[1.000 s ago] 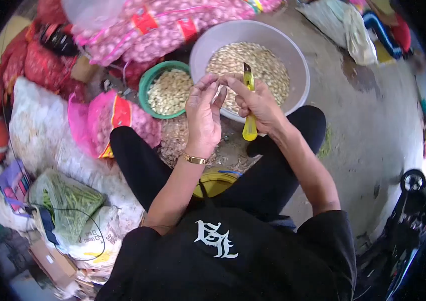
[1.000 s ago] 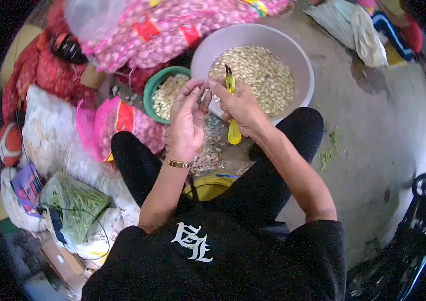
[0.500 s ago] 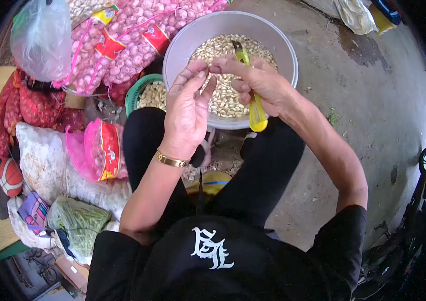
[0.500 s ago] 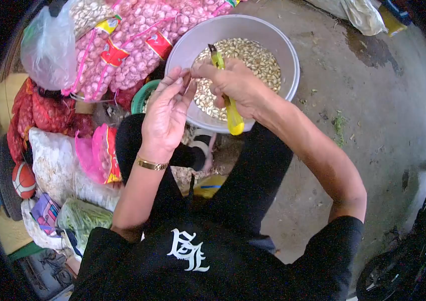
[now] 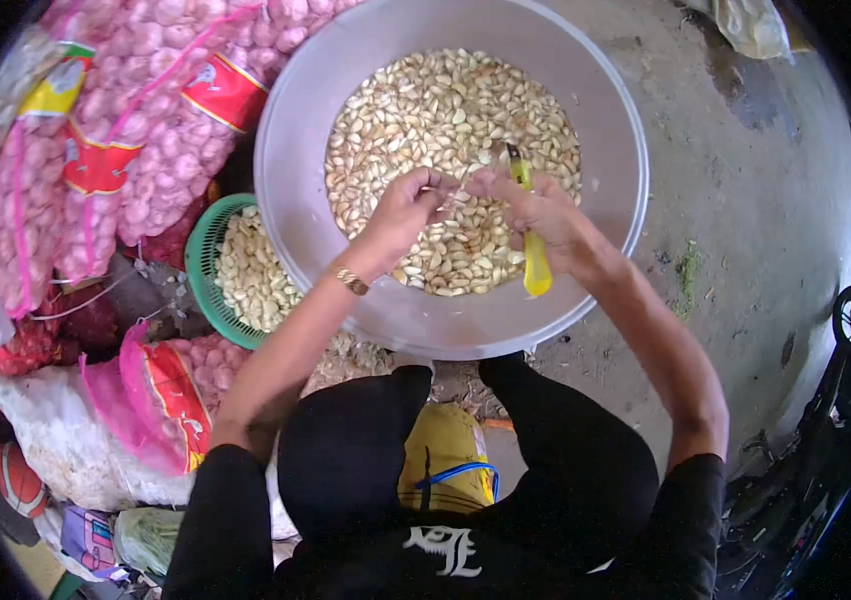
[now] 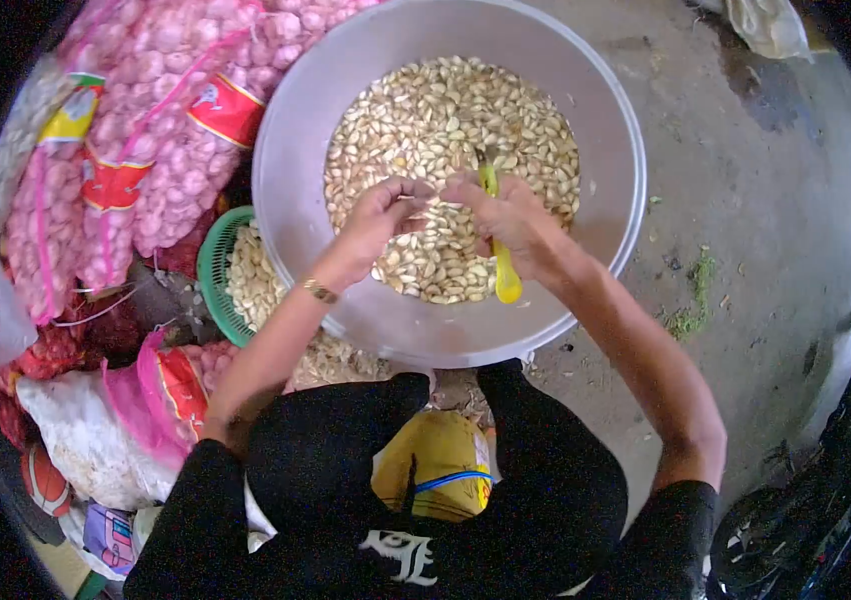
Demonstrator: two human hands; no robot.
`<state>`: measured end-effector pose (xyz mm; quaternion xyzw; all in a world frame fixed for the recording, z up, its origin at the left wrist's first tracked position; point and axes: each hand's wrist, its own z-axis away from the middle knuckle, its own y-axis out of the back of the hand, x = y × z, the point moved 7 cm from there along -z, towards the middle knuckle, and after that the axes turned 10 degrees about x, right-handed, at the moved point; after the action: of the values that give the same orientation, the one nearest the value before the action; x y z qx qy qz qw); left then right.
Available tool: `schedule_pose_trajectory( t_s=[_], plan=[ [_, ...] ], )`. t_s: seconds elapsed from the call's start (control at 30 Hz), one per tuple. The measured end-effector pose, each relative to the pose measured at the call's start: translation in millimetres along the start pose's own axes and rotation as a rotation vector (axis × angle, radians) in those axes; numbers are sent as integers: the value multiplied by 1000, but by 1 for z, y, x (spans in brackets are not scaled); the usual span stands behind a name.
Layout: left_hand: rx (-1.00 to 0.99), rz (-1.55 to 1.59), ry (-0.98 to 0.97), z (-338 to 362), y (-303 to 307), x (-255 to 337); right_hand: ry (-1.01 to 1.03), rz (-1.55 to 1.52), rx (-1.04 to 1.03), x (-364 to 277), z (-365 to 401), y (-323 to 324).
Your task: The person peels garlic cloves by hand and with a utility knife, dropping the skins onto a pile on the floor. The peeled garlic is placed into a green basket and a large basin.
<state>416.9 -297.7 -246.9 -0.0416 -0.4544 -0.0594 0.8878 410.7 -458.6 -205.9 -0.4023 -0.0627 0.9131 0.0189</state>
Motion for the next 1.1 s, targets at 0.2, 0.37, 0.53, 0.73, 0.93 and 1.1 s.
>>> schedule_pose_trajectory(
  t_s=[0.2,0.37,0.53,0.73,0.93,1.1],
  plan=[
    [312,-862,-703,-48,21,-97,-143,-20,42,91,-59,-9],
    [195,-981,-645,-58,13,-103,-226,59,48,126,-38,2],
    [206,-779,-412,-61,28,-102,-82,247,116,95,-39,19],
    [247,-805,-339,-61,36,-98,100,332,218,77,-47,39],
    [308,-732,-454,-61,26,-81,405,755,285,65,-65,67],
    [99,-815,-842,-98,-53,-55,399,666,464,35,-60,87]
  ],
)
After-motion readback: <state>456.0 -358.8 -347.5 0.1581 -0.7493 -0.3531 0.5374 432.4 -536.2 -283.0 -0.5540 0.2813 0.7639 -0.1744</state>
